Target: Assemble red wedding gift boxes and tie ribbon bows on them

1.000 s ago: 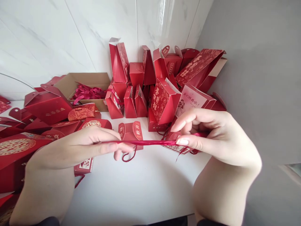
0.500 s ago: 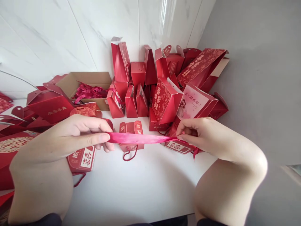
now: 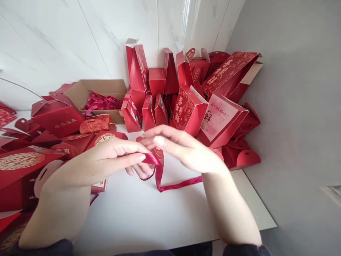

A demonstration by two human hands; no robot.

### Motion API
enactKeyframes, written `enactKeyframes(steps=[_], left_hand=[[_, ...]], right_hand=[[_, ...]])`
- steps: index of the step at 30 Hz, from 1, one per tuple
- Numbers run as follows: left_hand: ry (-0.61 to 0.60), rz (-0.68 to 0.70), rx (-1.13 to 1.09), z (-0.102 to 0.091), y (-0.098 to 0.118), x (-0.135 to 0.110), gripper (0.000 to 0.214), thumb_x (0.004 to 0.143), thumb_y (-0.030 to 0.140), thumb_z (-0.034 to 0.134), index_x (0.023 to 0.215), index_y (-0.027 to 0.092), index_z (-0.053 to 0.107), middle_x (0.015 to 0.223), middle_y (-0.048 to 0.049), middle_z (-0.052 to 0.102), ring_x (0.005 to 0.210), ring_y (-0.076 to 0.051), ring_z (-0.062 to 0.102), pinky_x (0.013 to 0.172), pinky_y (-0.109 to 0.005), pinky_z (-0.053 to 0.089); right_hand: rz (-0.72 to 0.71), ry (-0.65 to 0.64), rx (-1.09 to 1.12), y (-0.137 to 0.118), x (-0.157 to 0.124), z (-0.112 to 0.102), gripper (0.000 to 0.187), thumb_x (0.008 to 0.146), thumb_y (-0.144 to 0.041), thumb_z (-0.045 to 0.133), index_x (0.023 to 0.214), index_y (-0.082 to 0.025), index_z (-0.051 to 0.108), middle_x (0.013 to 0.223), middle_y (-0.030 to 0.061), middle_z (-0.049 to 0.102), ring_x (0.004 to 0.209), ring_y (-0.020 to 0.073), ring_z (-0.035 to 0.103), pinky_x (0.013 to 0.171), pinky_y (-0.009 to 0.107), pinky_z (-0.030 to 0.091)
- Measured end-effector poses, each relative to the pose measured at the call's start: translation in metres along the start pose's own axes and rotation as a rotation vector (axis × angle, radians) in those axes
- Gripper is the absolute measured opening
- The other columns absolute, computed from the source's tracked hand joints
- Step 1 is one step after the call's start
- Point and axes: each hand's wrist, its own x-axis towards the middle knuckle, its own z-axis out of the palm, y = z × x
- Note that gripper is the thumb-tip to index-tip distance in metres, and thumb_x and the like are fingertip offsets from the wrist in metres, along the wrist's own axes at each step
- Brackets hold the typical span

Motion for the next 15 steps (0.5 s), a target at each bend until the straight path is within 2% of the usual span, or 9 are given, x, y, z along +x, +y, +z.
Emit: enactKeyframes(steps=[1, 3, 6, 8, 11, 13, 15], left_hand=[[0.031, -0.006, -0.008, 0.003, -0.001, 0.001, 0.022, 0.095, 0.030, 0.051, 0.096, 0.019, 0.071, 0.086, -0.0051, 0.077, 0.077, -0.018, 0.074, 0.065, -0.026, 0.060], [0.122, -0.014, -0.012, 0.005, -0.003, 0.003, 0.019, 0.094, 0.031, 0.053, 0.094, 0.020, 0.068, 0.084, -0.0034, 0.076, 0.074, -0.017, 0.074, 0.064, -0.025, 0.060], [0.260, -0.014, 0.016, 0.003, -0.006, 0.003, 0.019, 0.093, 0.035, 0.055, 0.088, 0.020, 0.066, 0.079, -0.0019, 0.075, 0.069, -0.016, 0.073, 0.061, -0.023, 0.060], [0.337, -0.005, 0.065, 0.000, -0.008, 0.002, 0.021, 0.092, 0.038, 0.056, 0.086, 0.020, 0.065, 0.077, -0.0011, 0.074, 0.066, -0.015, 0.072, 0.057, -0.022, 0.058], [0.492, 0.031, 0.226, 0.001, -0.016, 0.004, 0.023, 0.094, 0.040, 0.053, 0.088, 0.021, 0.064, 0.078, -0.0006, 0.073, 0.068, -0.015, 0.071, 0.059, -0.024, 0.057], [0.628, 0.046, 0.422, 0.007, -0.025, 0.007, 0.023, 0.095, 0.040, 0.051, 0.094, 0.022, 0.064, 0.081, -0.0013, 0.072, 0.074, -0.018, 0.071, 0.066, -0.029, 0.058], [0.719, 0.056, 0.650, 0.019, -0.039, 0.011, 0.022, 0.094, 0.038, 0.051, 0.104, 0.021, 0.062, 0.091, -0.0040, 0.072, 0.083, -0.022, 0.071, 0.073, -0.036, 0.058]], right_hand=[[0.008, -0.117, 0.121, 0.005, 0.006, 0.006, 0.030, 0.096, -0.046, 0.050, 0.108, -0.021, 0.063, 0.091, 0.0051, 0.068, 0.080, 0.0171, 0.065, 0.072, 0.031, 0.052], [0.027, -0.201, 0.228, 0.012, 0.013, 0.012, 0.024, 0.095, -0.041, 0.054, 0.097, -0.018, 0.062, 0.085, 0.0036, 0.066, 0.075, 0.0143, 0.061, 0.069, 0.029, 0.049], [0.059, -0.108, 0.184, 0.015, 0.013, 0.006, 0.025, 0.089, -0.040, 0.063, 0.081, -0.017, 0.062, 0.066, -0.0029, 0.055, 0.058, 0.0086, 0.046, 0.055, 0.024, 0.038], [0.085, -0.037, 0.125, 0.013, 0.009, -0.001, 0.027, 0.086, -0.042, 0.067, 0.077, -0.017, 0.062, 0.060, -0.0051, 0.047, 0.052, 0.0073, 0.037, 0.050, 0.024, 0.031], [0.108, 0.067, 0.091, 0.012, 0.005, -0.011, 0.026, 0.085, -0.044, 0.067, 0.080, -0.018, 0.062, 0.070, -0.0008, 0.056, 0.058, 0.0100, 0.045, 0.052, 0.025, 0.034], [0.132, 0.131, 0.109, 0.015, 0.006, -0.014, 0.025, 0.087, -0.044, 0.065, 0.086, -0.019, 0.060, 0.079, 0.0014, 0.062, 0.063, 0.0113, 0.050, 0.055, 0.025, 0.037], [0.159, 0.178, 0.090, 0.022, 0.009, -0.016, 0.022, 0.089, -0.042, 0.062, 0.090, -0.020, 0.059, 0.077, -0.0001, 0.061, 0.060, 0.0095, 0.047, 0.053, 0.024, 0.035]])
